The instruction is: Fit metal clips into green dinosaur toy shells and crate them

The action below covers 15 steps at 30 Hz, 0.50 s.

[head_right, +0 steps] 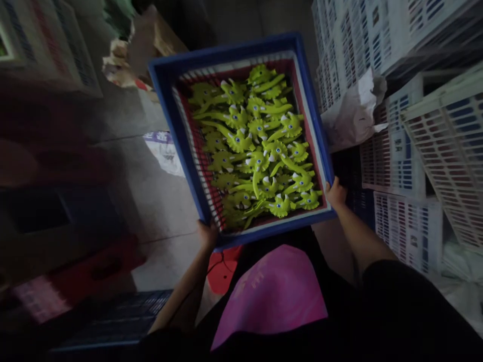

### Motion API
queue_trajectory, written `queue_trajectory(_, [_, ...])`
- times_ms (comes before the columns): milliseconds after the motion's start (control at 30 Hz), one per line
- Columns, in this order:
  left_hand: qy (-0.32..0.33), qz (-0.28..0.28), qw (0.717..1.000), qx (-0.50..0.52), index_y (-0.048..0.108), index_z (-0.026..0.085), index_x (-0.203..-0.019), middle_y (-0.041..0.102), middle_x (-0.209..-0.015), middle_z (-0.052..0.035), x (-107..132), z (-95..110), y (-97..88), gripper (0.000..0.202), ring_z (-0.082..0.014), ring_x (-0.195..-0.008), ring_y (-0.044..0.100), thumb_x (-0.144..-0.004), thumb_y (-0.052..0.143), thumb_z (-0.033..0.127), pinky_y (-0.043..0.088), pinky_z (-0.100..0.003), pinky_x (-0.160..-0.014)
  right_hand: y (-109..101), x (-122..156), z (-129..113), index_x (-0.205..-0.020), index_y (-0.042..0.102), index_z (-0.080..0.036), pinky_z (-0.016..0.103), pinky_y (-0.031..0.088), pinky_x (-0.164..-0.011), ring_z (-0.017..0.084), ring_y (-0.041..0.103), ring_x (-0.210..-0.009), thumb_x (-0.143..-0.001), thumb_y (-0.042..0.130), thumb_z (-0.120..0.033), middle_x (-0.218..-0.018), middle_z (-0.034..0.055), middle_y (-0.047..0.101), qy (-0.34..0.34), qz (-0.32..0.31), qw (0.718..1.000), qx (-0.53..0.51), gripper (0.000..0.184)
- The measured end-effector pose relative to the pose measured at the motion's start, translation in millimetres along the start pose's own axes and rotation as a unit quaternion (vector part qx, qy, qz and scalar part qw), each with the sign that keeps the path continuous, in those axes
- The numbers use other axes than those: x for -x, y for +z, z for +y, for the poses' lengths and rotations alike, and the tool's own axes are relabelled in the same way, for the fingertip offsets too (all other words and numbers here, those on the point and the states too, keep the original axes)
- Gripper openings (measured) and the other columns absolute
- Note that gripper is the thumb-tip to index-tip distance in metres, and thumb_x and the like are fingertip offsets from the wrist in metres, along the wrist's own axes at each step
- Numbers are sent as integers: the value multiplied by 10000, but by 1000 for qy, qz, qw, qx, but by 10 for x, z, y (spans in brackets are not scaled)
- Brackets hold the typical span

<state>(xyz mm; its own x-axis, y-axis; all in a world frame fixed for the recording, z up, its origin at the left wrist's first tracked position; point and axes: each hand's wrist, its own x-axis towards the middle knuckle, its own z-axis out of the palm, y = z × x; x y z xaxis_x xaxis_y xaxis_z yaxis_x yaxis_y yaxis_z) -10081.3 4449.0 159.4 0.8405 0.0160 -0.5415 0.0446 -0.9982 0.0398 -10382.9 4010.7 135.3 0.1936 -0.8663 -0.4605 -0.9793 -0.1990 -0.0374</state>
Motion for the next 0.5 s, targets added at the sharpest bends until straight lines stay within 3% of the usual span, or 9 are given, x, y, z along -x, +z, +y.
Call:
queue_trajectory(167, [-23, 18, 997, 75, 644, 168, -1477, 729, -1371, -135, -124, 147, -36, 467, -270, -1219, 738, -1128, 641, 478, 631, -519, -1095, -119, -10, -157, -1712, 378, -52, 450, 566, -1044, 378, 767, -1275, -1199, 404, -399, -1349, 298, 760, -2, 14, 1000, -6, 620])
queue_trajectory(300, [31, 26, 985, 169, 647, 167, -1496, 709, -1451, -145, 64, 90, -184, 475, -286, -1284, 727, -1102, 701, 426, 630, -533, -1119, -209, 109, -174, -1647, 497, -130, 480, 627, -1072, 281, 784, -1188, -1200, 482, -434, -1330, 176, 773, -10, 36, 999, -19, 541])
queue_trajectory(400, [75, 48, 968, 235, 593, 182, -1582, 619, -1618, -165, 489, -254, -133, 531, -317, -1429, 663, -1107, 693, 397, 586, -570, -1202, -257, 191, -90, -1541, 606, -166, 469, 672, -1015, 230, 785, -1089, -1171, 585, -466, -1282, 108, 772, -23, 46, 999, -8, 476])
queue_trajectory(500, [64, 72, 954, 283, 556, 189, -1624, 599, -1652, -161, 1164, -893, 190, 539, -320, -1496, 623, -1121, 664, 350, 534, -589, -1265, -331, 275, -131, -1451, 666, -174, 441, 684, -974, 230, 775, -1088, -1133, 672, -448, -1290, 106, 759, -97, 55, 993, 24, 420])
